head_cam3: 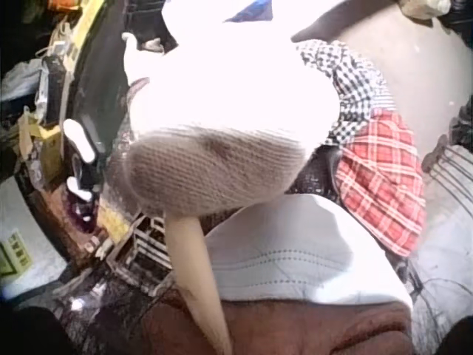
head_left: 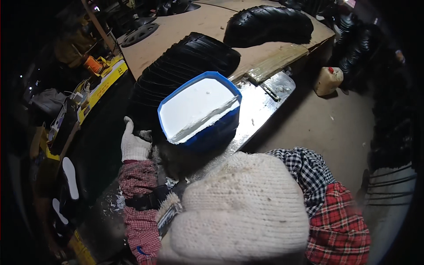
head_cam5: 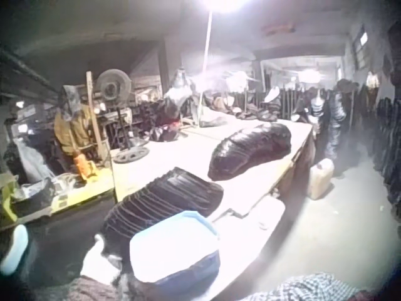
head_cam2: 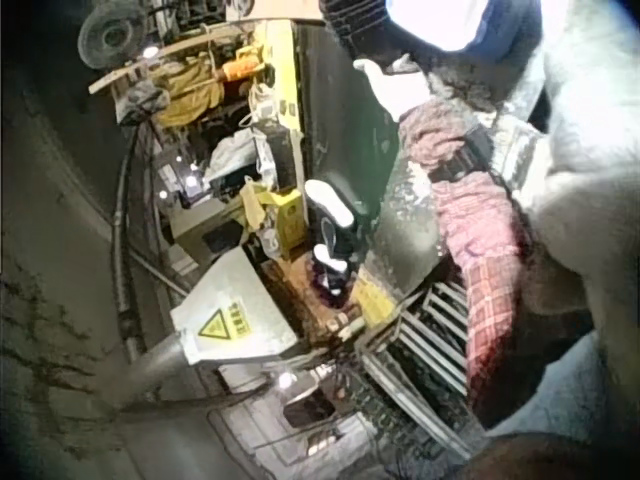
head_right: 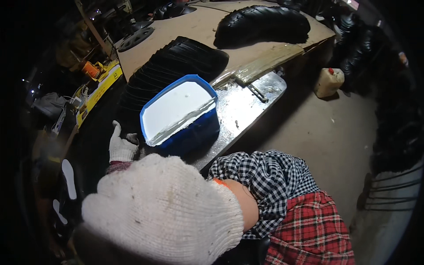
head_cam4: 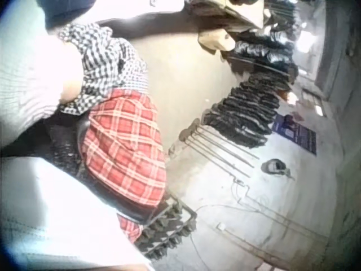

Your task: Applying adhesive to shoe soles and components using a brush.

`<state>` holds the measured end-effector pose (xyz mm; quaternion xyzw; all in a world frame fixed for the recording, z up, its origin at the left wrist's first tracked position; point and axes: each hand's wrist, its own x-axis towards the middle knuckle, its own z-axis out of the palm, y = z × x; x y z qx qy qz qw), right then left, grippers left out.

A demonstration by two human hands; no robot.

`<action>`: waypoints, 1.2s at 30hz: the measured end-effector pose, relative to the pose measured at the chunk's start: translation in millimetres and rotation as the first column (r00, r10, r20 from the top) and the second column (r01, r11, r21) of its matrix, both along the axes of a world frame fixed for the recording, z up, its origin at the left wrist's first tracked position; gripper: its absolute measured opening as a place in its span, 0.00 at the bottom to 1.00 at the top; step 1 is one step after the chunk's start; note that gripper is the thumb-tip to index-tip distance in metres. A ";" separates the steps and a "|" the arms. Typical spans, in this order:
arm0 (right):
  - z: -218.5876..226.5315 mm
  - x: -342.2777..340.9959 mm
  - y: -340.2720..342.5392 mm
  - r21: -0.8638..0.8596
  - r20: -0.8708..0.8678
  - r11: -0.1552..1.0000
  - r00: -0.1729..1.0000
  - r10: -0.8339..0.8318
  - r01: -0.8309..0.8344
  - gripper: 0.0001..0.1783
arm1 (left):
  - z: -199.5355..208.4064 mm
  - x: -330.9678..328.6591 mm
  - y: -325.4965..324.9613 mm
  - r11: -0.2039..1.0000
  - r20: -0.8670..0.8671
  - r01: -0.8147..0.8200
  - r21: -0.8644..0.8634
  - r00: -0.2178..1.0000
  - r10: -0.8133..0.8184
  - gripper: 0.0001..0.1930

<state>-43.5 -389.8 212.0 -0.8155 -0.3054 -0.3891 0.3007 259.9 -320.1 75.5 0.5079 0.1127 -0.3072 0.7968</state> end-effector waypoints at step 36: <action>-31.9 68.9 70.1 0.382 -0.641 0.907 0.757 0.123 0.177 0.19 | 84.6 -81.9 359.1 0.155 0.390 -0.423 0.893 0.554 -0.736 0.28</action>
